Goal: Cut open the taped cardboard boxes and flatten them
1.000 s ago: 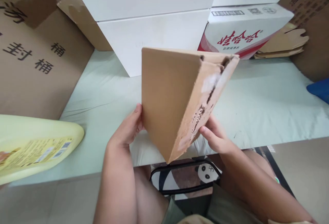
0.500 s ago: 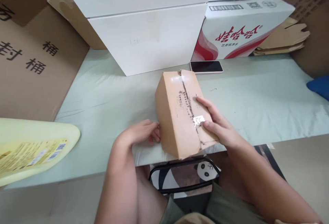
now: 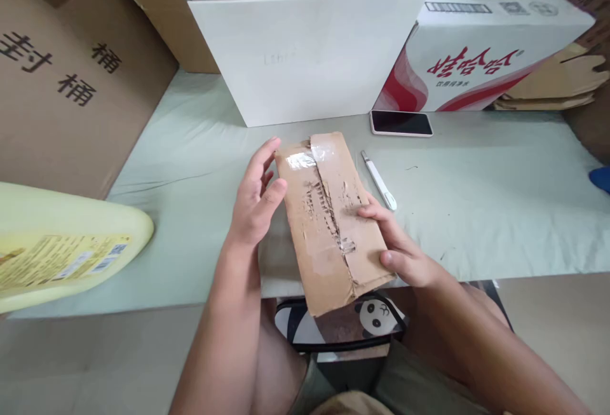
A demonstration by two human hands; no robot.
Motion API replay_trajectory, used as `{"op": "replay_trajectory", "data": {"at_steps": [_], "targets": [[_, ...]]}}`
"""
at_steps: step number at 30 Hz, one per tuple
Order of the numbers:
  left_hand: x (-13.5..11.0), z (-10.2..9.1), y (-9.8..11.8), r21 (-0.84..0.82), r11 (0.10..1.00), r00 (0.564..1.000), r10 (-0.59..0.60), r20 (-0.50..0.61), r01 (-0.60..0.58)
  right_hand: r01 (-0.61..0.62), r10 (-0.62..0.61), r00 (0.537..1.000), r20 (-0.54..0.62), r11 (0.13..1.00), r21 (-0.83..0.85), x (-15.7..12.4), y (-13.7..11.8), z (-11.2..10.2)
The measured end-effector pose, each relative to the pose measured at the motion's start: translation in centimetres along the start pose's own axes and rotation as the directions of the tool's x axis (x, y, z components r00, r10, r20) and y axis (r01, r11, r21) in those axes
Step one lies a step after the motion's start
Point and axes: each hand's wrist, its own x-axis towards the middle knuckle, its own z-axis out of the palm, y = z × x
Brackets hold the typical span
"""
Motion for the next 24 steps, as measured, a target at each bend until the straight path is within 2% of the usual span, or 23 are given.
{"op": "replay_trajectory", "data": {"at_steps": [5,10,17,24], "targets": [[0.29,-0.14,0.56,0.071,0.991,0.988,0.103,0.113,-0.111,0.026,-0.028,1.0,0.009,0.991,0.128,0.42,-0.51,0.59],[0.4,-0.32,0.91,0.006,0.996,0.984,0.088,0.153,-0.09,0.034,-0.034,0.999,-0.003,0.993,0.113,0.35,-0.25,0.57],[0.33,0.0,0.52,-0.019,0.998,0.99,0.056,0.13,-0.054,0.016,-0.016,1.0,-0.001,0.996,0.089,0.26,-0.27,0.37],[0.21,0.3,0.59,0.079,0.997,0.996,0.019,0.083,-0.025,0.045,-0.045,0.999,0.03,0.999,0.019,0.23,0.22,-0.05]]}}
